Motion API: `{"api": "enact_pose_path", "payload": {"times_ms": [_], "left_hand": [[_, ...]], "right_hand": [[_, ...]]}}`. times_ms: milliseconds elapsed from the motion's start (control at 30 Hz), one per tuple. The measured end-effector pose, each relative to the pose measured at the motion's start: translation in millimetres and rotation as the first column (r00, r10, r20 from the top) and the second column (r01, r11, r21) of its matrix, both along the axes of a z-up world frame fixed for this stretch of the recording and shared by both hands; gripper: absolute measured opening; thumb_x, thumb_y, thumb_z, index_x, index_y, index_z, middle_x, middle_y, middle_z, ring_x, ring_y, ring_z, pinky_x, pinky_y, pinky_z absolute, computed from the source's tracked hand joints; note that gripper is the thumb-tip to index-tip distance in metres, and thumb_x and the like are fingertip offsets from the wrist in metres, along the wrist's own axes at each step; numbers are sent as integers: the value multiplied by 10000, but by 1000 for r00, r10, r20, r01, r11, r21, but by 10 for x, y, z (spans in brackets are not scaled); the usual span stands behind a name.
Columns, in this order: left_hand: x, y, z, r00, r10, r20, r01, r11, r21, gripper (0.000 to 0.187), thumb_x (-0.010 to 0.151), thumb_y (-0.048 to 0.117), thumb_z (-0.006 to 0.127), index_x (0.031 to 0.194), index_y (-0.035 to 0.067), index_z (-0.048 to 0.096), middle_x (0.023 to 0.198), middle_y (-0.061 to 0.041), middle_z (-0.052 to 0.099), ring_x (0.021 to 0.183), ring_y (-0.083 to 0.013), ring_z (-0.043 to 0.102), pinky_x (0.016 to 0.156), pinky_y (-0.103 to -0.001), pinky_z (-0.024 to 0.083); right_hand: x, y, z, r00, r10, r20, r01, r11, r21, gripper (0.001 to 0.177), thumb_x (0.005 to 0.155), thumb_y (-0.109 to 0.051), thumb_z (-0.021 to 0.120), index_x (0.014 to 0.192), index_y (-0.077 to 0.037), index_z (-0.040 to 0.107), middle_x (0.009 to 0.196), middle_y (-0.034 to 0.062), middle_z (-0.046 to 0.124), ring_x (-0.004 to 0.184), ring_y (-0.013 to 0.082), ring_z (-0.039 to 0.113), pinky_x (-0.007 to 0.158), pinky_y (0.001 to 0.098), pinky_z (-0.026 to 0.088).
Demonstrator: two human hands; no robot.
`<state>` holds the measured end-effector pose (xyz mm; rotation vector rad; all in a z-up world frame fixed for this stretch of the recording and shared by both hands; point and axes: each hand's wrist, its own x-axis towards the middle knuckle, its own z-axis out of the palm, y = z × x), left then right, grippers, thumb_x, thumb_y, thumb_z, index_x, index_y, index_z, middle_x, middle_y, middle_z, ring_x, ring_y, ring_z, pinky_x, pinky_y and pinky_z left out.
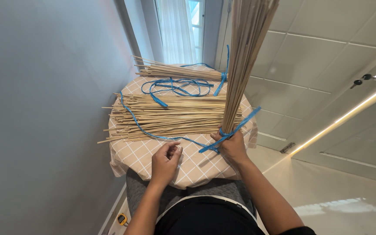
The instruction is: Bundling wooden sticks together using blue plastic ties on a table.
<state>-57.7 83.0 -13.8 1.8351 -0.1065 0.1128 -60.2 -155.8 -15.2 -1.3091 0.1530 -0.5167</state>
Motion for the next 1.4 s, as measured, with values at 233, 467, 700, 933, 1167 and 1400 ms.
{"api": "enact_pose_path", "payload": {"times_ms": [233, 467, 700, 933, 1167, 1400], "left_hand": [[-3, 13, 27, 1000, -3, -1, 3, 1000, -8, 220, 867, 210, 784, 1060, 110, 814, 816, -112, 756, 720, -198, 686, 669, -336, 583], [15, 18, 11, 1000, -4, -1, 4, 998, -66, 199, 873, 179, 776, 1052, 100, 814, 782, -100, 742, 674, -173, 659, 641, -324, 565], [-9, 17, 16, 1000, 3, 23, -1, 997, -82, 185, 864, 174, 789, 1037, 112, 815, 758, -84, 735, 653, -154, 642, 619, -308, 556], [-9, 13, 43, 1000, -5, 8, 5, 999, -51, 193, 868, 195, 789, 1048, 130, 816, 782, -87, 742, 683, -167, 654, 650, -320, 564], [25, 7, 5, 1000, -4, 4, 4, 999, -46, 206, 865, 210, 789, 1050, 124, 815, 803, -98, 750, 710, -181, 667, 670, -324, 573], [14, 5, -15, 1000, -12, 10, 12, 999, -35, 214, 863, 210, 785, 1060, 130, 816, 807, -100, 756, 717, -181, 682, 670, -314, 584]], "right_hand": [[-24, -97, 17, 996, 71, 52, -63, 988, -142, 374, 797, 34, 815, 1123, -10, 638, 785, 87, 647, 679, 138, 612, 598, 282, 506], [-63, -49, 199, 995, 33, 93, -13, 978, -209, 373, 871, 5, 759, 1208, -25, 602, 948, 139, 723, 785, 163, 671, 665, 297, 528], [-101, -13, 241, 994, -46, -103, -6, 891, -453, 175, 857, -166, 825, 995, -79, 764, 963, 122, 785, 950, 268, 748, 870, 403, 552], [5, -62, 50, 992, -54, -112, -1, 898, -440, 165, 803, -67, 814, 956, -39, 759, 882, 154, 777, 900, 277, 742, 859, 435, 547], [0, -45, 233, 992, -106, -63, 50, 812, -581, 151, 835, -92, 785, 945, -10, 722, 849, 210, 734, 869, 334, 741, 825, 453, 536], [-43, 44, 483, 960, -47, -276, -93, 877, -471, 232, 890, -276, 758, 999, -72, 751, 928, 199, 753, 985, 366, 732, 930, 510, 509]]}}
